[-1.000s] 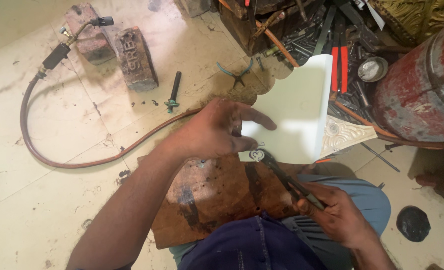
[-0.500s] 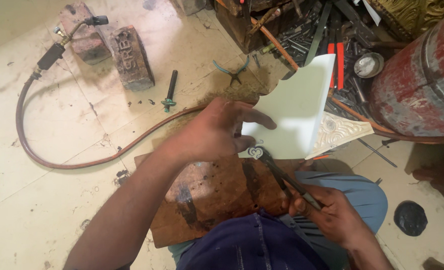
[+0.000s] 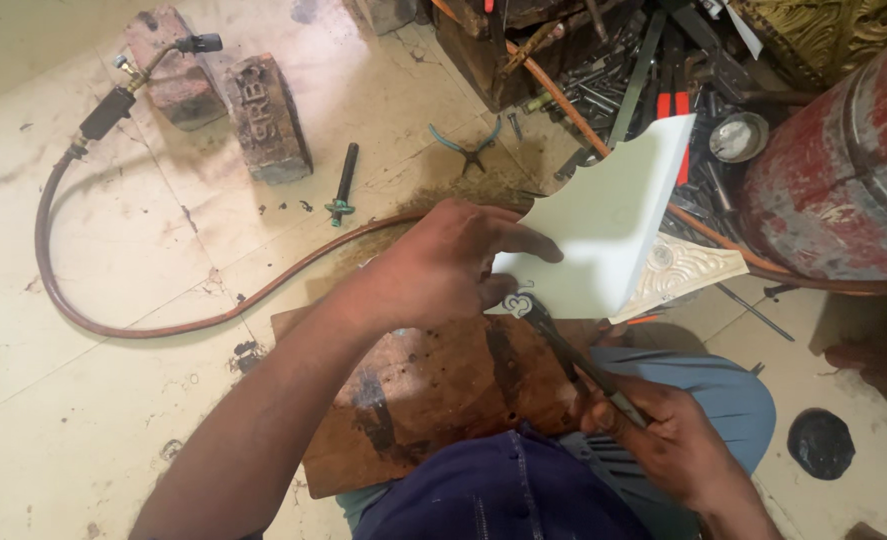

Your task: The person sits on the workshop floor and traces a pattern onto a white sheet with a pencil, then cuts the paper pattern with scissors. They hold the white sheet on their lap and cut along the marked line with hand snips, trimming the edge piece by piece.

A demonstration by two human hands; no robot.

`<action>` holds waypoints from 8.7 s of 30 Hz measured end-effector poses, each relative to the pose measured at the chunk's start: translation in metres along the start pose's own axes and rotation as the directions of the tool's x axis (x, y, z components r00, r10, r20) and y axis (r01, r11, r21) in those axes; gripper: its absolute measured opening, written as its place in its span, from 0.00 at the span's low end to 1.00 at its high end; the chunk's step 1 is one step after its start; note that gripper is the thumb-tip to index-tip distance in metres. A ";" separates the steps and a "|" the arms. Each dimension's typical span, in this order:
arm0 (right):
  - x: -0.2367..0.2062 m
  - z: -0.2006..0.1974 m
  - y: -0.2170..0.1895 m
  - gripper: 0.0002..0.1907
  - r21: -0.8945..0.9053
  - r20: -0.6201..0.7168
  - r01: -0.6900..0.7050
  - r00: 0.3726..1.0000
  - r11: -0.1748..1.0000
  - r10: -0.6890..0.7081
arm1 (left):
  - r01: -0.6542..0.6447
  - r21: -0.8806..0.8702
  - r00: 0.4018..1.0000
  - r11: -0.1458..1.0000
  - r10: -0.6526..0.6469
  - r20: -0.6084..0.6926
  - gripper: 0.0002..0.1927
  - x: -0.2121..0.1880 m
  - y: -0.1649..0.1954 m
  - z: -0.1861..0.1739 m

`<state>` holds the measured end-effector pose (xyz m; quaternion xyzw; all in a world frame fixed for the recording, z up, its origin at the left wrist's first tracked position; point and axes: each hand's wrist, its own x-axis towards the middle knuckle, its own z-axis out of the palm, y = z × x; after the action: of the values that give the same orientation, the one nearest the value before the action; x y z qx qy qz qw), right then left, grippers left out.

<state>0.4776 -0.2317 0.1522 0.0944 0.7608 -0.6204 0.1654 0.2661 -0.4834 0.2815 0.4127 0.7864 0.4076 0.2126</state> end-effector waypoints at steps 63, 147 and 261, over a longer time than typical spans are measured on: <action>-0.013 -0.021 -0.009 0.20 0.122 0.072 -0.024 0.997 0.992 0.015 | 0.048 -0.130 0.996 0.990 -0.038 0.080 0.20 -0.009 0.007 -0.001; -0.020 0.023 -0.003 0.26 0.256 -0.197 0.128 0.977 0.958 -0.078 | 0.045 -0.538 0.917 0.842 -0.248 -0.313 0.19 0.000 0.010 0.059; -0.021 0.039 -0.046 0.14 -0.194 -0.411 0.376 0.808 0.906 -0.423 | -0.087 -0.627 0.711 0.774 -0.392 -0.583 0.21 -0.015 0.036 0.098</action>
<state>0.4859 -0.2780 0.1947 0.0622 0.8119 -0.5628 -0.1420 0.3576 -0.4378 0.2546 0.0688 0.6641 0.7418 0.0632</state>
